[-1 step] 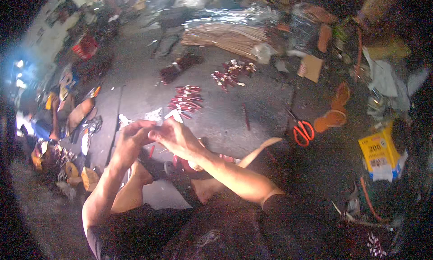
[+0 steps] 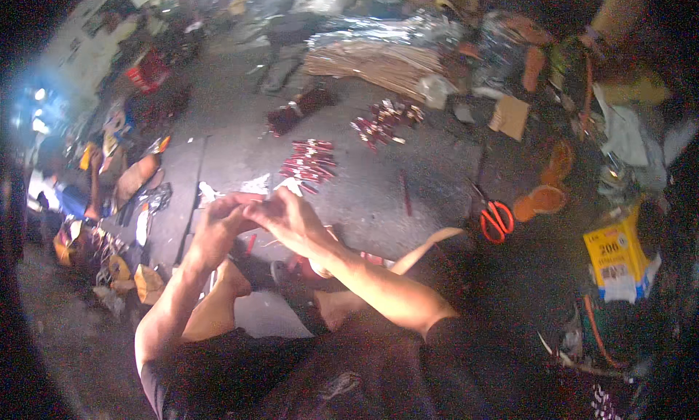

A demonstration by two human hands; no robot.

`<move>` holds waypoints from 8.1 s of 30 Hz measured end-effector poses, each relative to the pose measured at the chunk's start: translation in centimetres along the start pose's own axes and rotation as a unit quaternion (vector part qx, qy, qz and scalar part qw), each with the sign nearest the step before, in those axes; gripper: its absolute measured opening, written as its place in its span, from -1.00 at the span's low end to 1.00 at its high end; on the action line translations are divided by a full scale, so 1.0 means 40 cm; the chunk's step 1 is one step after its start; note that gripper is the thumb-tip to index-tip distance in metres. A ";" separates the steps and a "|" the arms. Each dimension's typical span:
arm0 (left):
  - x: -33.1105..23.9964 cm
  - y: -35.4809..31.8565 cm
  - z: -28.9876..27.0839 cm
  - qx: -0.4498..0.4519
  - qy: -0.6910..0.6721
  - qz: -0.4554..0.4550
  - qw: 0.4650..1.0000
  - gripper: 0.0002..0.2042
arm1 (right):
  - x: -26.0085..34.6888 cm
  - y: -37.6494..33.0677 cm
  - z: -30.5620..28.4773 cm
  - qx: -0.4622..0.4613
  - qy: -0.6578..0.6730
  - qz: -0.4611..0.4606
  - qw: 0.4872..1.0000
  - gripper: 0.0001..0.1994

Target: The person sits on the floor and uses orange-handled scissors to cut a roll of maroon ribbon into short pieces. They also cut a strip of beige material and handle small red sticks, placing the cut pieces on the floor.

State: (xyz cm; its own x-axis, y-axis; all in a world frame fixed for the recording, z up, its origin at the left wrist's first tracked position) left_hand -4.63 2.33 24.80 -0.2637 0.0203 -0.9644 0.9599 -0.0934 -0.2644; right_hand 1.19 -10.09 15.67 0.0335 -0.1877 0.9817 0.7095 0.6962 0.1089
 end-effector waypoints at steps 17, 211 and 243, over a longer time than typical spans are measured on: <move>-0.019 -0.029 -0.165 -0.152 0.106 0.043 0.982 -0.77 | 0.076 0.078 0.010 0.098 -0.035 0.005 0.995 -0.83; -0.204 -0.082 -0.224 -0.145 0.083 0.107 0.980 -0.57 | -0.167 -0.669 -1.002 -0.189 -0.538 0.358 0.739 -0.76; -0.153 -0.061 -0.114 -0.096 0.010 0.132 0.987 -0.40 | 0.124 -0.190 -0.228 0.083 0.227 0.226 0.944 -0.57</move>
State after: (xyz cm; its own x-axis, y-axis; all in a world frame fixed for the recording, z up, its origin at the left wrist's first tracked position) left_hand -4.92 6.96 31.31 -0.0015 0.0392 -0.9992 0.9958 0.0915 0.0021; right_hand 2.39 -22.63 18.26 0.6310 -0.0968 0.7697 0.4319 0.8680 -0.2449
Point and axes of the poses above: each hand's wrist, its own y-axis towards the middle knuckle, its own z-axis out of the palm, x = y × z, the point moved 4 cm from there along y, towards the middle knuckle, and after that the axes turned 9 degrees about x, right-handed, at the moved point
